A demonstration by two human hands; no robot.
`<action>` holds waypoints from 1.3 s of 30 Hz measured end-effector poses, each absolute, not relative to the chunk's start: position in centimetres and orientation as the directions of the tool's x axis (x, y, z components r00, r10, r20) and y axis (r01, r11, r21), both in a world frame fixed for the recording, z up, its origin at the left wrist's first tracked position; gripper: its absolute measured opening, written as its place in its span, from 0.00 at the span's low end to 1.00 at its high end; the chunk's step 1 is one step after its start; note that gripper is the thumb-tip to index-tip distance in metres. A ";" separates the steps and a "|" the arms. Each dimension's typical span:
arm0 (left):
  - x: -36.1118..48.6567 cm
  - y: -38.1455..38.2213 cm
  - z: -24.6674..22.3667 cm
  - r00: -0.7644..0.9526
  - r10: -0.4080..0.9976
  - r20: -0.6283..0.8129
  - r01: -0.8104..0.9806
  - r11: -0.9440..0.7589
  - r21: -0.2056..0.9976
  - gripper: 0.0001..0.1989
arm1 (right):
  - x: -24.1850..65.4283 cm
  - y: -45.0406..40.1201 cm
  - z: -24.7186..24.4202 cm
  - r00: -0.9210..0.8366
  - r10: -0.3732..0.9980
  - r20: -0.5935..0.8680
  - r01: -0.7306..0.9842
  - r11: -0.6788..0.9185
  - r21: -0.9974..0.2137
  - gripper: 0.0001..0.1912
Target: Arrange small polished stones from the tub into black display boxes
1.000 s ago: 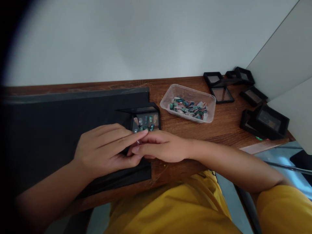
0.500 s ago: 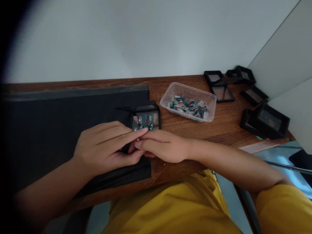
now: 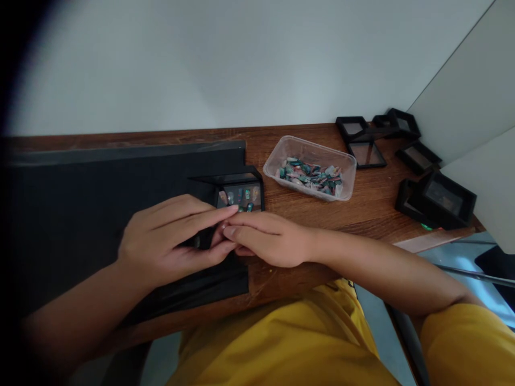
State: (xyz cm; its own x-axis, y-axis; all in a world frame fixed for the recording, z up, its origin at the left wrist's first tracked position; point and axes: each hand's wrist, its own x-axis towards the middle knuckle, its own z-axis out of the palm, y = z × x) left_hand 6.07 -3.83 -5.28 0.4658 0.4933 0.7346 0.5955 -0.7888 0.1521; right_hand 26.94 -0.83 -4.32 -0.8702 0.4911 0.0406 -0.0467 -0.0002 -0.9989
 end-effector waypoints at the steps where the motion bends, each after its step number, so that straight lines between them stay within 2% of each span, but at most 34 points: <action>1: 6.0 -3.8 -5.3 0.456 0.506 0.732 0.596 -0.785 0.171 0.19 | 26.9 -0.8 -4.3 -0.868 0.497 0.027 -0.038 -0.012 -0.999 0.14; 7: 5.5 -3.9 -5.2 0.404 0.584 0.704 0.598 -0.751 0.280 0.19 | 26.9 -0.5 -4.5 -0.870 0.492 -0.015 -0.068 -0.149 -0.987 0.15; 12: 5.4 -3.9 -5.2 0.312 0.651 0.692 0.590 -0.704 0.395 0.18 | 27.1 -0.3 -4.5 -0.875 0.480 0.055 -0.119 -0.104 -0.987 0.18; 24: 6.0 -3.9 -5.2 0.260 0.620 0.740 0.637 -0.686 0.351 0.12 | 27.1 0.0 -4.6 -0.883 0.468 0.022 -0.098 -0.139 -0.985 0.22; 30: 6.3 -3.9 -4.9 0.248 0.587 0.771 0.650 -0.691 0.317 0.06 | 26.9 0.0 -4.7 -0.881 0.472 0.039 -0.141 -0.184 -0.973 0.18; 39: 5.9 -3.8 -4.6 0.314 0.517 0.796 0.660 -0.722 0.208 0.12 | 26.8 0.1 -4.7 -0.880 0.474 0.023 -0.152 -0.235 -0.960 0.15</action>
